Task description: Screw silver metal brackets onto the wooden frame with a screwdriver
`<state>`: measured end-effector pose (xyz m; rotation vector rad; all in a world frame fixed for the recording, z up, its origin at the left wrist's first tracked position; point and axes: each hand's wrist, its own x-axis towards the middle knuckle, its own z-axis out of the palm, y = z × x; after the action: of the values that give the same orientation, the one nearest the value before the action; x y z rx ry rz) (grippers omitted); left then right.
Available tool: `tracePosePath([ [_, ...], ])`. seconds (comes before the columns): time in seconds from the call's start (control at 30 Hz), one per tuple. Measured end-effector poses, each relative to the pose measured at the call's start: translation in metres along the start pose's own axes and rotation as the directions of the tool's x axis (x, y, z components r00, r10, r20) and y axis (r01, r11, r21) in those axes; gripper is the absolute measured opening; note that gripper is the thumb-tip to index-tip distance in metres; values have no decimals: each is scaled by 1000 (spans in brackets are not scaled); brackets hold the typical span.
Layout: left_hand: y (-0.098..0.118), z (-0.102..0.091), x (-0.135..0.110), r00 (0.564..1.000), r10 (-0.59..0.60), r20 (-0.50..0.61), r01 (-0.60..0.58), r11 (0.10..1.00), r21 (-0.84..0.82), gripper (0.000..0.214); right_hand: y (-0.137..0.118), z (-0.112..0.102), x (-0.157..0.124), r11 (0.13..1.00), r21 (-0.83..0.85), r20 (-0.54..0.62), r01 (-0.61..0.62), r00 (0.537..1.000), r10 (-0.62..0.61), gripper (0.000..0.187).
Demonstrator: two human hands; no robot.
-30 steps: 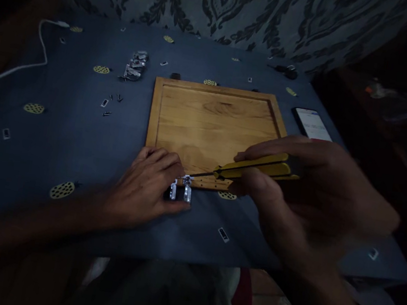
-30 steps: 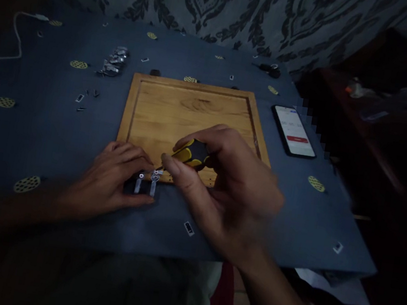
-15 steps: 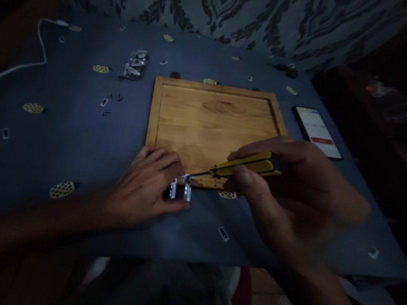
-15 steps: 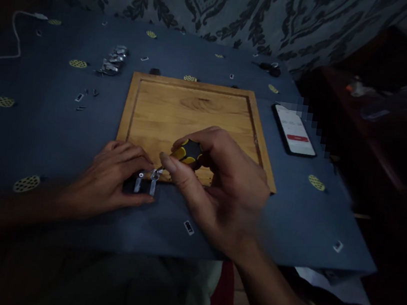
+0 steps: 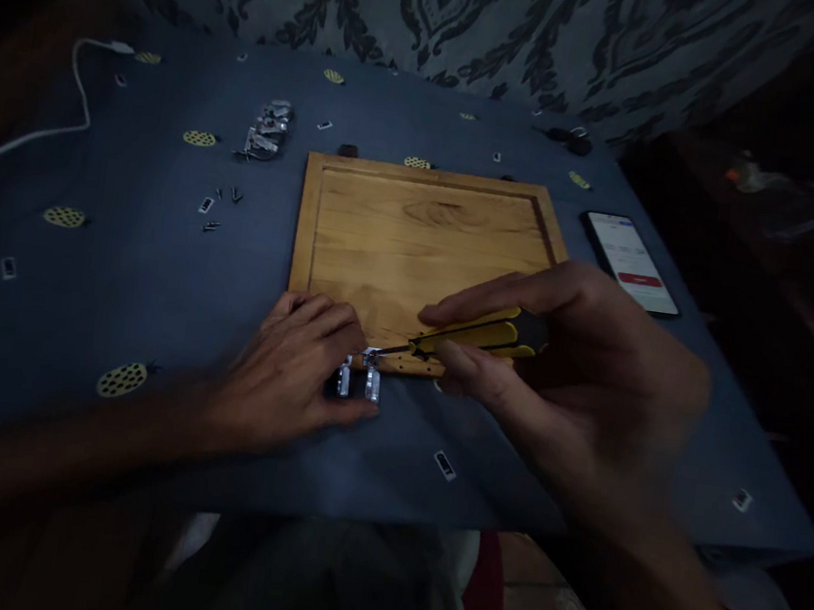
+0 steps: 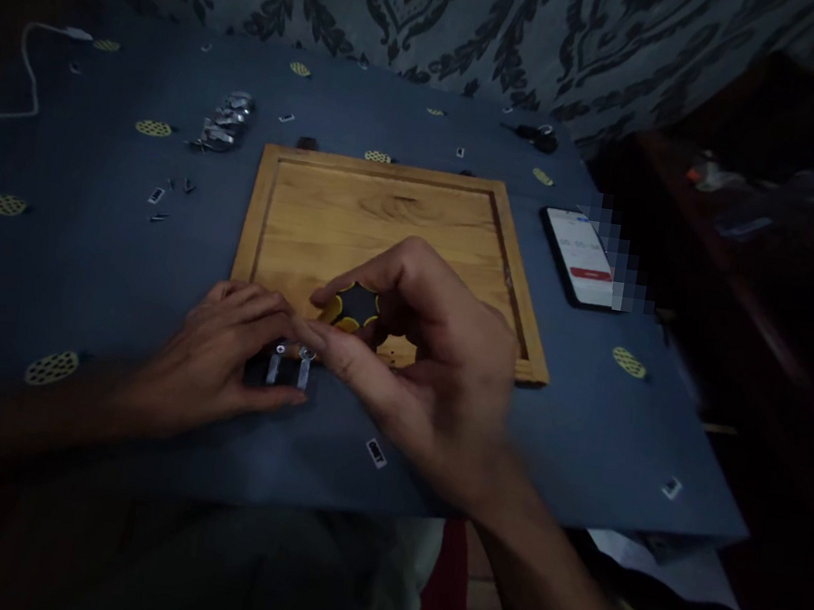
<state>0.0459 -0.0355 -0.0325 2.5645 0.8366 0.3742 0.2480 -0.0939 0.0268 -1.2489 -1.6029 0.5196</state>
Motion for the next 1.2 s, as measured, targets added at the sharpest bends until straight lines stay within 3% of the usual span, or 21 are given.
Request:
tracePosePath([
  [0.23, 0, 1, 0, 1000, 0, -10, 0, 1000, -8, 38, 2, -10, 6, 997, 76, 189, 15, 982, -29, 13],
  [0.33, 0, 1, 0, 1000, 0, -9, 0, 1000, -5, 39, 5, -6, 5, 998, 57, 114, -2, 994, -5, 5],
  [0.43, 0, 0, 0, 1000, 4, -3, -4, 1000, 5, 39, 6, 1, 5, 996, 79, 13, -44, 999, 44, 20],
  [0.6, 0, -1, 0, 1000, 9, -4, -9, 1000, 9, 37, 5, 0, 5, 988, 143, 42, -61, 998, 56, 14],
  [0.73, -1, 2, 0, 999, 32, -37, -32, 999, 11, 40, 3, -5, 3, 989, 142, 95, -48, 995, 35, 21],
  [0.83, -1, 2, -1, 999, 29, -42, -29, 1000, 6, 40, 4, -3, 3, 993, 117, 43, 1, 999, -6, 8],
  [0.97, 0, 1, 0, 1000, 25, -15, -25, 1000, 6, 38, 4, 3, 4, 997, 67, -50, 40, 998, -37, 23],
  [1.2, 0, 0, 0, 1000, 18, -5, -18, 1000, -1, 36, 3, 3, -2, 999, -9, -49, 34, 998, -34, 13],
])
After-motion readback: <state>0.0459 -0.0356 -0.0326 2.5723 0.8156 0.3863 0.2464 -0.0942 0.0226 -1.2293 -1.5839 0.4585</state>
